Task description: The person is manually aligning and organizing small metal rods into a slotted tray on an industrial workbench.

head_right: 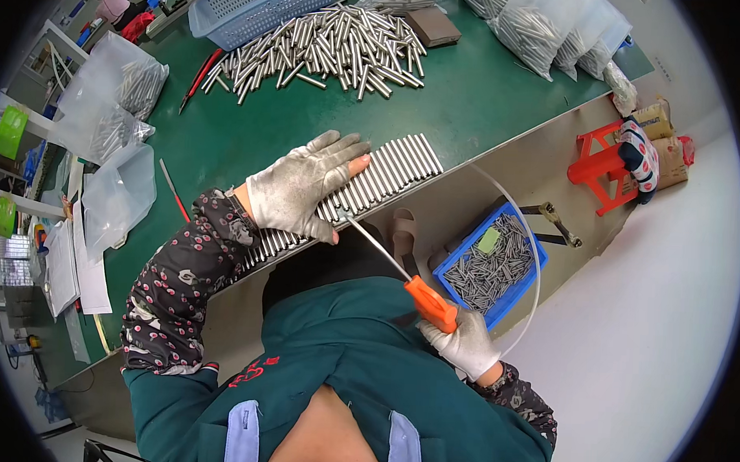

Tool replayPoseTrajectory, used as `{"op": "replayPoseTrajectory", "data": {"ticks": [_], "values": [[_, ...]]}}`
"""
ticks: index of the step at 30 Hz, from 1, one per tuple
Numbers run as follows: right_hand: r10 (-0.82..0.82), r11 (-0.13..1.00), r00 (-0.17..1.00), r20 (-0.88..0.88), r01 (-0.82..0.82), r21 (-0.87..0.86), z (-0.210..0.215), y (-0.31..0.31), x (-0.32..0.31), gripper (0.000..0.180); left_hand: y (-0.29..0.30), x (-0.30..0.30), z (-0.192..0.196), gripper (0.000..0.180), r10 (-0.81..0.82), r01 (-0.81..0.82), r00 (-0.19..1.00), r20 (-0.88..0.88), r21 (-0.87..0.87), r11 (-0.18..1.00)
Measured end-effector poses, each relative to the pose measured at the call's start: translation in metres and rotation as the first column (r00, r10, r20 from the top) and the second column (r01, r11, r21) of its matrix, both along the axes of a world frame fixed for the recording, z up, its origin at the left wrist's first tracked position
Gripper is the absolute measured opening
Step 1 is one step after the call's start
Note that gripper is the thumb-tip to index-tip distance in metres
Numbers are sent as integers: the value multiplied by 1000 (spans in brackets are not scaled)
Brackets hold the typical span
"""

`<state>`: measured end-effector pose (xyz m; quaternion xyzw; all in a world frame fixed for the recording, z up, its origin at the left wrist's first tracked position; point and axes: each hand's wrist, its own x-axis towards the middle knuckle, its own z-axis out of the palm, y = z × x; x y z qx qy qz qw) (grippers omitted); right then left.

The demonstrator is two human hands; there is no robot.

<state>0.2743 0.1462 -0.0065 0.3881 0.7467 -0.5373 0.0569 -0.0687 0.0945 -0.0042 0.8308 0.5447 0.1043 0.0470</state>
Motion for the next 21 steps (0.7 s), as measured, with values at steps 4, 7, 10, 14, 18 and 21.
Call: {"op": "replayPoseTrajectory", "data": {"ticks": [4, 7, 10, 14, 18, 21], "values": [[-43, 999, 994, -101, 41, -22, -8, 0, 4, 33, -2, 0, 1, 111, 12, -11, 1000, 21, -8, 1000], [-37, 999, 989, -140, 34, -25, -4, 2, 2, 33, -5, -3, 3, 107, 19, -19, 999, 38, 6, 1000], [22, 1000, 994, -111, -24, -17, 0, 2, -1, 34, -21, -17, 25, 103, 35, -38, 998, 52, 67, 997], [109, 994, 979, -170, -111, 1, -2, -1, -7, 32, -64, -20, 17, 105, 35, -34, 999, 36, -36, 999], [133, 991, 987, -87, -134, 3, -9, 13, -12, 38, -72, -15, 3, 107, 42, -42, 995, 89, -11, 999], [188, 982, 969, -159, -183, 43, -6, 2, -10, 37, -72, -15, 4, 107, 33, -34, 996, 78, 22, 999]]}}
